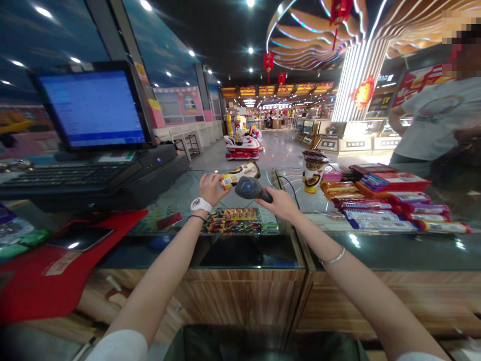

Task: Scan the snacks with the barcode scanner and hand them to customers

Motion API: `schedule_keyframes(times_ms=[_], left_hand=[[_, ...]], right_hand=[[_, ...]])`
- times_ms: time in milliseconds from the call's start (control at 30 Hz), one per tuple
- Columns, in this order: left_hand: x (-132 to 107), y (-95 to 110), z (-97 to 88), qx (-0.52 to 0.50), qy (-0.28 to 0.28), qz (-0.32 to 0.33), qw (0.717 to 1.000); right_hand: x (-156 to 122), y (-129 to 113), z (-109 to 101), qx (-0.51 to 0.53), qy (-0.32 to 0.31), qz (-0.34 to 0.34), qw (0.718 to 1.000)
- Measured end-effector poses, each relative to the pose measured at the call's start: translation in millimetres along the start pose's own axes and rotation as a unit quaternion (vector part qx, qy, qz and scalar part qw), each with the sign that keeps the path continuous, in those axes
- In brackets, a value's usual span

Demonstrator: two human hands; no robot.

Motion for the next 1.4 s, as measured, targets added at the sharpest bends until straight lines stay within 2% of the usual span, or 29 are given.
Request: schedule_keyframes(times_ms=[200,400,900,1200,1400], left_hand=[[-1,-9,0.5,0.020,-0.014,-0.023,0.999],[-4,-12,3.9,0.032,-0.028,-0.031,0.999],[-3,-9,3.2,0.050,-0.036,-0.036,0.997],[-2,-8,2.0,0.024,-0.022,-0.028,0.999],[-2,-5,-0.1,0.013,-0.014,-0.032,0.999]], right_hand=[[1,7,-5,0.133,0.016,0.024,0.991],[-1,2,-7,0.163,0.007,0.029,0.986],[0,2,-1,0.116,-0.009,0.023,0.993],[-1,0,8,0.058,-0.010,-0.028,0.998],[1,2,13,0.067,-0.030,-0.079,0.994]])
Point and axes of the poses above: each hand's wrist, its own x-axis towards the middle knuckle, its own z-axis out of the palm, y = z × x, the point moved 8 cm from there along x, towards the middle knuckle, and after that the axes turned 9 degrees about -x, right-handed, at the moved point
